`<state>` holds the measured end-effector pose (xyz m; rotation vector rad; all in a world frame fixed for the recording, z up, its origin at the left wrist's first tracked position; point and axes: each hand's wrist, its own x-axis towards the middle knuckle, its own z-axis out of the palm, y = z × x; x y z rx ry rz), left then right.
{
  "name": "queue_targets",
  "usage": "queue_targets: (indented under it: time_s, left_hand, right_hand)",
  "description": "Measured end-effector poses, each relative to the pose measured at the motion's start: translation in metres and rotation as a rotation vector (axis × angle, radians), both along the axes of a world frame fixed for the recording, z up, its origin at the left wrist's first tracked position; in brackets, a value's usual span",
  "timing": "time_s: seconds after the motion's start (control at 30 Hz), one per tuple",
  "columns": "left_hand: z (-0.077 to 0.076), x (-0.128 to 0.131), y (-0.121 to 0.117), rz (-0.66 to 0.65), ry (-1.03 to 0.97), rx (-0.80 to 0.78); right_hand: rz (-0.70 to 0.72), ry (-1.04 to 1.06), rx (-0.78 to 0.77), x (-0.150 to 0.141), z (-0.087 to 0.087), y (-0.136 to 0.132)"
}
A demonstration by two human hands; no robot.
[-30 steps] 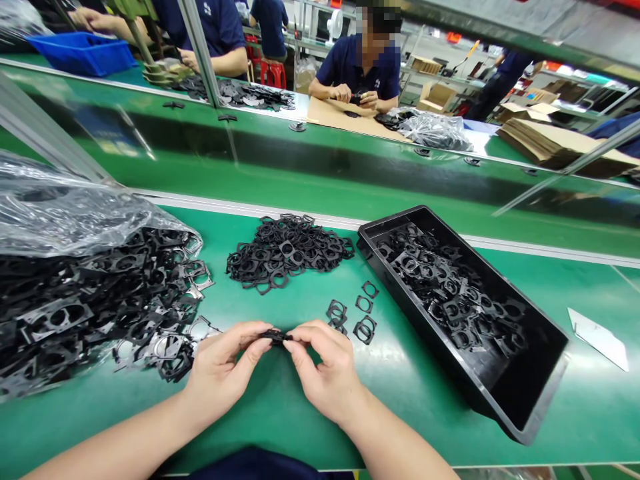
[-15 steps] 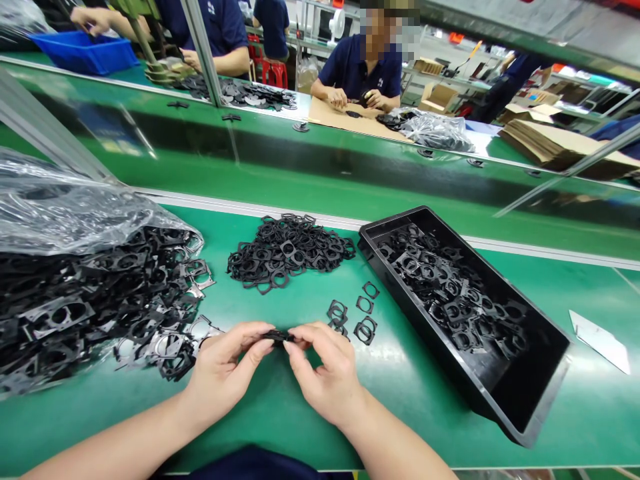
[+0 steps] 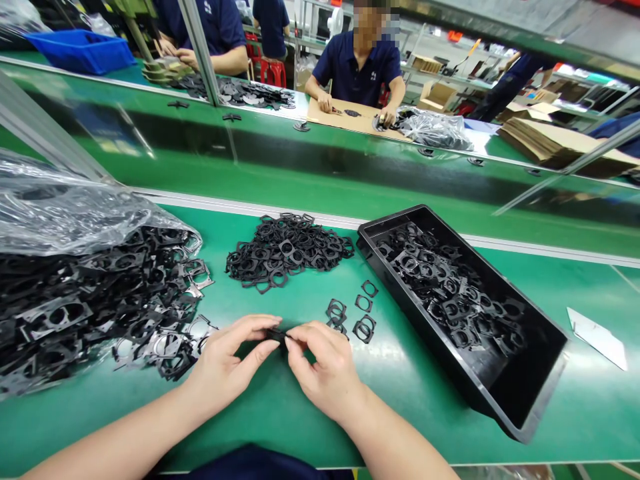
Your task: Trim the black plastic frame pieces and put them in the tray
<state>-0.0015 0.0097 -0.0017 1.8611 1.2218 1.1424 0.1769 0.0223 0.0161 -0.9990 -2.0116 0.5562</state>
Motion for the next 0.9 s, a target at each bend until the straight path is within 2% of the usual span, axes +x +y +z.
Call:
queue_targets:
  time_s: [0.1, 0.17, 0.27, 0.4, 0.47, 0.67, 0.9]
  left_hand:
    - [0.001, -0.002, 0.001, -0.068, 0.088, 0.147]
    - [0.001, -0.002, 0.001, -0.105, 0.093, 0.168]
    - [0.005, -0.001, 0.002, -0.08, -0.005, 0.034]
    - [0.011, 0.0, 0.004, 0.02, -0.3, -0.274]
    - [0.012, 0.001, 0.004, 0.05, -0.425, -0.359]
    - [0.007, 0.005, 0.001, 0.026, -0.538, -0.439]
    - [0.006, 0.006, -0.001, 0.023, -0.534, -0.399]
  right_hand:
    - [0.115, -0.077, 0.065, 0.001, -0.001, 0.0]
    - [0.166, -0.08, 0.086, 0.001, -0.001, 0.0]
    - [0.103, 0.013, 0.057, 0.0, 0.001, -0.001]
    - [-0.007, 0.063, -0.028, -0.003, 0.003, -0.001]
    - [-0.014, 0.043, -0.076, -0.005, 0.003, -0.001]
    - [-0.018, 0.087, -0.105, -0.007, 0.0, -0.002]
    - [-0.009, 0.1, -0.051, -0.009, -0.002, -0.003]
